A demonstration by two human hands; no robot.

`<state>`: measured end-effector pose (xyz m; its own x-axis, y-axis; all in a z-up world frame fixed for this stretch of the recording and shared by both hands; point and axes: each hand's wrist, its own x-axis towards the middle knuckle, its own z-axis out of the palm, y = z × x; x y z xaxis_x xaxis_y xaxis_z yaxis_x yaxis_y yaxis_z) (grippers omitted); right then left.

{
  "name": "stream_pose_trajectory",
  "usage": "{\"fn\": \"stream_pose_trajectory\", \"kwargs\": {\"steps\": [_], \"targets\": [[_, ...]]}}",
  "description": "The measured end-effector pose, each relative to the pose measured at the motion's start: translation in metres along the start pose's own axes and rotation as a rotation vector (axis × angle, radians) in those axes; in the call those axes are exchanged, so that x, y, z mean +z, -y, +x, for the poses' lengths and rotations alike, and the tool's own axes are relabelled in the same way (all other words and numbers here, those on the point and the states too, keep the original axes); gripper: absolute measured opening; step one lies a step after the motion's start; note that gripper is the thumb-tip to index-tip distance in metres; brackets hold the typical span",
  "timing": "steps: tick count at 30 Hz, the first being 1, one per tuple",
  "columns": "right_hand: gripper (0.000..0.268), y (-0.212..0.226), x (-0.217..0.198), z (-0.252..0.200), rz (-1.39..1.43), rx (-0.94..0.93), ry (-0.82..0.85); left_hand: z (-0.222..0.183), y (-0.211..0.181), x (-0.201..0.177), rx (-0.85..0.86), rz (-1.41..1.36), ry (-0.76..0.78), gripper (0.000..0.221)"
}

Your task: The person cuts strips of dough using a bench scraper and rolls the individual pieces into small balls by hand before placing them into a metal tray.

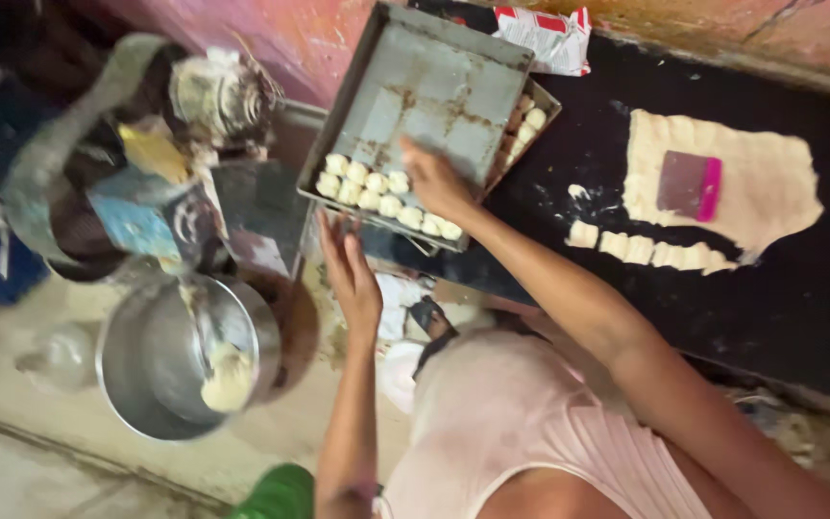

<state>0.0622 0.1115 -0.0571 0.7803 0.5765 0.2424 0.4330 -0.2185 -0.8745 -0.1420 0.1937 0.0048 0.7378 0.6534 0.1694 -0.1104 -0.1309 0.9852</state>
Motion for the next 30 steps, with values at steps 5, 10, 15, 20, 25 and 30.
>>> {"fn": "stream_pose_trajectory", "kwargs": {"steps": [5,10,15,20,25,30], "targets": [[0.047,0.016,-0.005,-0.035,-0.176,0.198,0.293,0.003,0.014,-0.007,0.145,0.429,0.179,0.051],[0.037,0.025,-0.075,-0.117,-0.119,0.024,-0.189,0.046,0.003,0.024,0.552,0.797,0.398,0.043],[0.029,-0.029,-0.155,-0.202,-0.655,0.231,-0.339,0.024,-0.011,0.072,0.316,0.296,0.547,0.028],[0.024,-0.056,-0.175,-0.210,-0.470,0.323,-0.359,-0.022,0.020,0.146,0.592,0.245,0.748,0.037],[0.033,-0.082,-0.190,-0.180,-0.095,0.312,-0.245,-0.023,0.104,0.205,-0.049,0.053,0.716,0.029],[0.031,-0.105,-0.196,-0.169,-0.589,-0.090,-0.188,-0.008,0.141,0.217,-0.730,-0.402,0.472,0.037]]}}
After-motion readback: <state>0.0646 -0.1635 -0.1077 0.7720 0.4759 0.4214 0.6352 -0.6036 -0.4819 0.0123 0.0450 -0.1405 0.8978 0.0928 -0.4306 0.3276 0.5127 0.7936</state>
